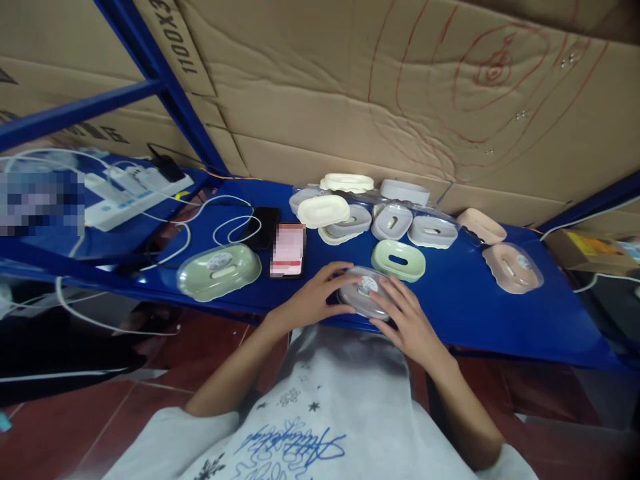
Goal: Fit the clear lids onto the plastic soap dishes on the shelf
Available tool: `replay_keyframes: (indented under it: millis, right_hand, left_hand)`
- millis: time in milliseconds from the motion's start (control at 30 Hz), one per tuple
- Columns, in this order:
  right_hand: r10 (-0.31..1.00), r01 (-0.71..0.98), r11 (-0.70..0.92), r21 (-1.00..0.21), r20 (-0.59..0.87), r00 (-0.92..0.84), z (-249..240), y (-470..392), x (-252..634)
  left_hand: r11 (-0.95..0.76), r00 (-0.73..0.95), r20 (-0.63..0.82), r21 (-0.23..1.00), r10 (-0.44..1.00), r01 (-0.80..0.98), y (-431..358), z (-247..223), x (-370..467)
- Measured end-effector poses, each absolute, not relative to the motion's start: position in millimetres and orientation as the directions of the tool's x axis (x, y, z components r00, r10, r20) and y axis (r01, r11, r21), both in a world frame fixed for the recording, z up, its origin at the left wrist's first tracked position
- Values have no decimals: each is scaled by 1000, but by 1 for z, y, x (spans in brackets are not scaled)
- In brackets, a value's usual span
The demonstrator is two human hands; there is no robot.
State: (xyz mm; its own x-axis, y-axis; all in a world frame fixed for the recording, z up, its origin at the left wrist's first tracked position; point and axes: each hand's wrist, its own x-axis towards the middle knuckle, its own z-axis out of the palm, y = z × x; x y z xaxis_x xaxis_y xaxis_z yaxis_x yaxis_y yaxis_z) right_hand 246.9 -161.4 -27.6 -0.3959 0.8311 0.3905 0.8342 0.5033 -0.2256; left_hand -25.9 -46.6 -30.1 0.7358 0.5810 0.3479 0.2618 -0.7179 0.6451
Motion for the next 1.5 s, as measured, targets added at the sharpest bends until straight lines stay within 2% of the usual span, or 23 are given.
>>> replay_keyframes:
  millis: [100,233,333,500,567,600,700,800,933,1167,1300,1500]
  right_hand:
    - [882,874,420,-246,339,-328,-22,-194,277]
    - [936,943,195,-270,339,-96,-21,-229,344]
    - [919,958,76,-277,392,40,-24,-230,394]
    - [835,987,-54,-152,535,128,-20,-186,412]
    - [857,990,5,-141,511,68,-12,-161,390]
    - [884,985,84,-152,468,-3,-9,-149,375]
    - [921,949,278,-146,320,-221,-4,-121,332]
    - [916,933,337,-128,276,-293,-9,-108,307]
    - [895,951,260,-169,412,-171,-22,-116,306]
    - [843,977,97,-188,537,20,-40,-132,309]
    - [838,982,86,-167,546,19,-43,-130,304]
    - [840,977,145,-155,541,-39,-43,-132,302]
  left_hand:
    - [-748,739,329,569,588,341,-44,-20,-31]
    - [-742,634,388,288,669,606,-18,-3,-29]
    - [-729,655,360,121,664,673,-1,7,-19]
    - [-824,798,229,34,557,565,-6,5,4]
    - [-806,784,227,10,578,592,-7,3,12]
    - [-782,760,239,-1,605,623,-4,3,16]
    - [-690,670,258,-16,697,724,15,7,29]
    - [-667,654,227,-22,722,744,36,11,38]
    - [-703,690,226,-27,688,710,33,12,35]
    - [-783,701,391,90,596,615,-22,4,13]
    - [-744,647,428,94,631,662,-25,-1,14]
    - [-702,586,430,183,687,689,-15,-6,25]
